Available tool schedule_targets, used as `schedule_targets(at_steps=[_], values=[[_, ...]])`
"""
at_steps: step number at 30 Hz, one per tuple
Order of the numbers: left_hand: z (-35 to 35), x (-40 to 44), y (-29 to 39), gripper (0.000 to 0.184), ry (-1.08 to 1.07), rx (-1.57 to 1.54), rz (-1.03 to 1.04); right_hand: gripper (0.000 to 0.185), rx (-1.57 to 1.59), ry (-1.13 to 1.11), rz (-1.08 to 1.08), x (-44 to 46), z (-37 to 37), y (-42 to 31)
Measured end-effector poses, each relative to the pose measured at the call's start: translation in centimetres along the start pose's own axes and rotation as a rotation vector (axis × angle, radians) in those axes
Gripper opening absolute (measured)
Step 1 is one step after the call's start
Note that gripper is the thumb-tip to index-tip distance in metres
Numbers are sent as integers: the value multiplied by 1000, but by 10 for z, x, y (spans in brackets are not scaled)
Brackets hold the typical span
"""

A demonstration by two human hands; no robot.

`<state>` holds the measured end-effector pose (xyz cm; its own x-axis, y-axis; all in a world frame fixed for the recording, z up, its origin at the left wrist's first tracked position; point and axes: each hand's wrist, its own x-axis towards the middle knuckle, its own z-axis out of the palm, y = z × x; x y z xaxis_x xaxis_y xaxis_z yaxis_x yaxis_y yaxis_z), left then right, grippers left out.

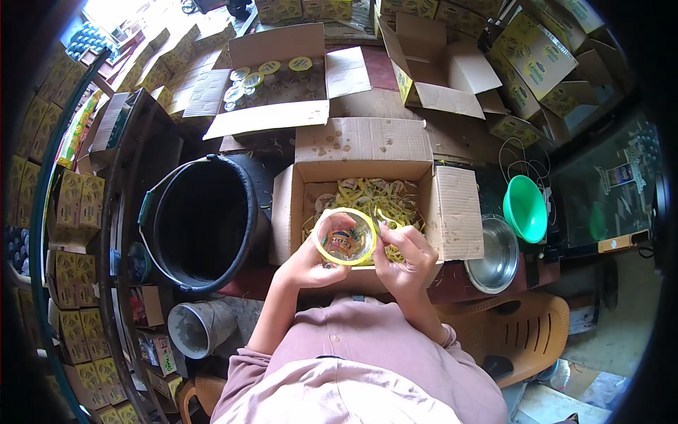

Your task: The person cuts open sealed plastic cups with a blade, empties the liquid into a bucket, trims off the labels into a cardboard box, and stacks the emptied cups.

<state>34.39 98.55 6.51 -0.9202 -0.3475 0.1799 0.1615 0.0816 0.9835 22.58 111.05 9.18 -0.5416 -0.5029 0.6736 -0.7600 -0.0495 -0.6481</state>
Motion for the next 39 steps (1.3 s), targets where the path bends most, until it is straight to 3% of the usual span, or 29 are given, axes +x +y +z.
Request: schedule_targets(at_steps=[9,15,21,24,25,29,32,39], values=[[-6,2,2,62,-105,91,36,27,38,-34,-2,0,-1,4],[-5,3,5,64,-157,-14,35,30,34,-55,-3,0,-1,6],[5,5,3,79,18,-63,55,29,28,-25,15,1,-3,3],[2,5,-7,78,44,-44,149,28,29,-9,18,1,-4,3],[7,4,-2,70,67,-232,81,27,20,-8,24,1,-5,1],[6,1,-8,60,107,-31,60,26,2,16,42,-1,-2,2],[16,2,-8,60,174,-143,69,25,-57,16,31,-4,2,4],[21,2,-14,64,262,82,94,26,-81,24,5,-7,4,5]])
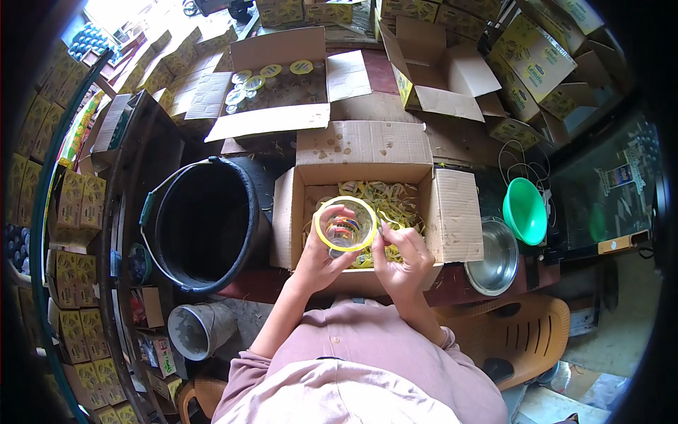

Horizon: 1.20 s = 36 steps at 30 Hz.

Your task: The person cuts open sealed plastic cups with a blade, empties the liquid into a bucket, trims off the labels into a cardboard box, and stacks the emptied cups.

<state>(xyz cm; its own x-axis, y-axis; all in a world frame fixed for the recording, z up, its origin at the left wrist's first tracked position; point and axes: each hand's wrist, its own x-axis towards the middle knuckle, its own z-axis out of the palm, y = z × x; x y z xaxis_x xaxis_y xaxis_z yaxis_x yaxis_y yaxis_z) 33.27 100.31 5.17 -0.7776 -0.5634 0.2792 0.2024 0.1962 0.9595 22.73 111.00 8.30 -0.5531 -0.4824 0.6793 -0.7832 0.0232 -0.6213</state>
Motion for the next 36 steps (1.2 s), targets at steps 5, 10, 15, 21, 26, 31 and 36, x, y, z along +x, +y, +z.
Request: schedule_targets(at_steps=[5,10,15,21,26,31,36], values=[[-1,0,6,64,-51,83,33,28,59,4,19,3,-2,1],[-3,1,12,60,-111,153,32,25,115,-29,72,8,-6,0],[-9,3,13,56,-185,-16,-28,24,125,-64,61,9,-8,0],[-6,3,18,59,-184,-71,-42,26,128,-61,26,6,-6,2],[-10,0,5,66,-191,11,2,27,129,-74,17,6,-6,1],[-11,0,1,74,-124,-33,41,26,141,-40,24,7,-6,-2],[-10,1,0,71,-123,-77,80,24,149,-4,87,4,-7,-5]])
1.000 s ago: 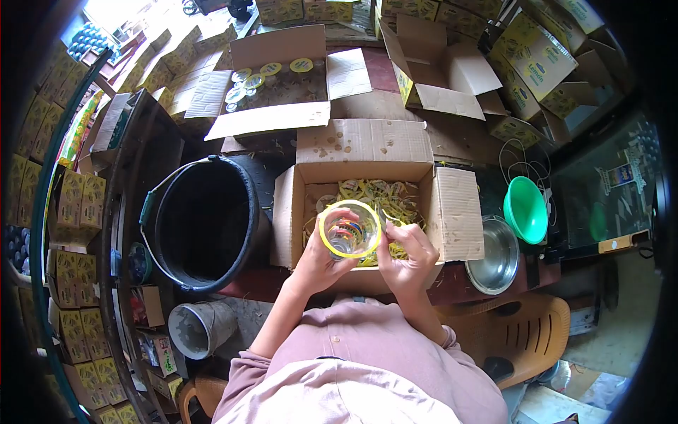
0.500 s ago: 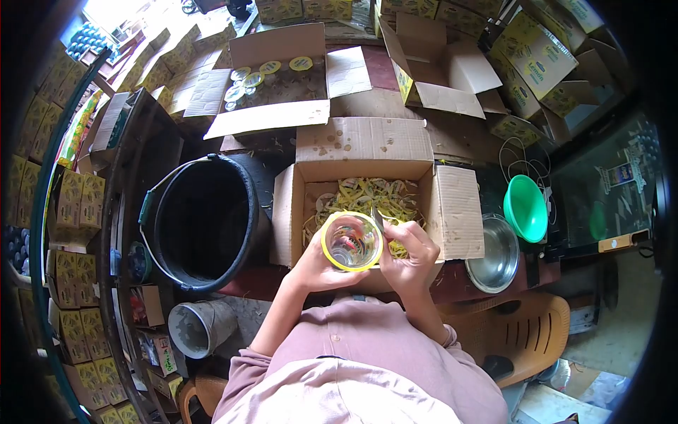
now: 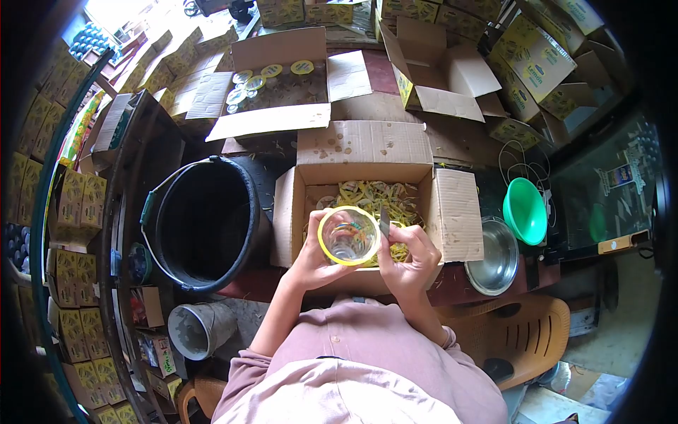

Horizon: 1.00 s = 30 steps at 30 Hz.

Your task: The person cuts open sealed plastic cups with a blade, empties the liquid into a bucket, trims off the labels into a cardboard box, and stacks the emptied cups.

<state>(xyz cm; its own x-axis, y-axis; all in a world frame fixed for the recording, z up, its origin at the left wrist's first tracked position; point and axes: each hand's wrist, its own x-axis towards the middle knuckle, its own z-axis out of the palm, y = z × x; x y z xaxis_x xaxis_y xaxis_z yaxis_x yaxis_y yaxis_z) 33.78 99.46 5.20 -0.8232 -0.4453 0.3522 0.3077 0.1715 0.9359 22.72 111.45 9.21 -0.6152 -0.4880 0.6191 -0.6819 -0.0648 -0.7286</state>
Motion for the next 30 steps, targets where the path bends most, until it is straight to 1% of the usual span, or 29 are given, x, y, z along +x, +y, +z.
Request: schedule_targets(at_steps=[2,5,8,11,14,17,23,26,30], values=[[2,-1,-2,70,10,-17,-17,24,-10,24,19,-1,0,-2],[3,-1,-2,70,4,15,13,25,-53,18,-4,0,-1,-6],[1,0,0,71,-21,54,14,19,-60,9,-34,0,1,-4],[1,-1,-3,70,-16,25,-13,20,-100,2,-57,0,1,-3],[-2,-3,-1,67,-46,56,-47,28,-122,17,-78,2,1,-1],[-6,-2,4,68,-97,128,-71,28,-59,-1,-51,4,-1,2],[-11,1,8,64,-130,14,-104,27,-32,-35,-66,5,-3,6],[-10,2,9,61,-106,-71,-136,27,-43,-42,-71,6,-3,4],[-10,1,9,62,-101,-92,-194,25,-77,-30,-57,4,0,1]])
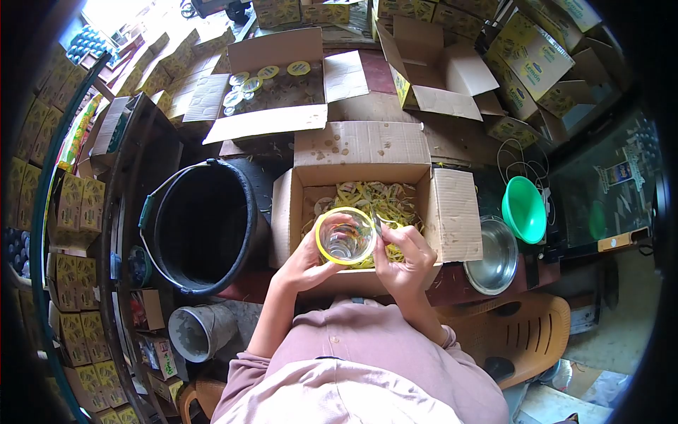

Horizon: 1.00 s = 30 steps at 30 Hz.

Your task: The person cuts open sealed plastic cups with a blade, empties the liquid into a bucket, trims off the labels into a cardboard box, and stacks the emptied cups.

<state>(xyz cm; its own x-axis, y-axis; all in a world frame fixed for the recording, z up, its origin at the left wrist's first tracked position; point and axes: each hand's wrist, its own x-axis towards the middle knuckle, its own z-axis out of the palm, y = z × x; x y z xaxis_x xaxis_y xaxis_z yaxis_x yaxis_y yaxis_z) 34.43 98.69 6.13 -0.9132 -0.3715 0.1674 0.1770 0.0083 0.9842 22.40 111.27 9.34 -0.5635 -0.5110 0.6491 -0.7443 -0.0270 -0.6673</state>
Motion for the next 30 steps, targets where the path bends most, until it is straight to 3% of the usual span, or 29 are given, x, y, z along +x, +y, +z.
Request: schedule_targets(at_steps=[12,18,30], values=[[7,2,-9,70,62,25,168,21,35,53,18,-9,7,-2],[13,3,-9,74,146,216,200,25,-7,50,4,-10,8,-3],[8,0,-5,69,75,278,135,26,29,41,17,-9,4,1]])
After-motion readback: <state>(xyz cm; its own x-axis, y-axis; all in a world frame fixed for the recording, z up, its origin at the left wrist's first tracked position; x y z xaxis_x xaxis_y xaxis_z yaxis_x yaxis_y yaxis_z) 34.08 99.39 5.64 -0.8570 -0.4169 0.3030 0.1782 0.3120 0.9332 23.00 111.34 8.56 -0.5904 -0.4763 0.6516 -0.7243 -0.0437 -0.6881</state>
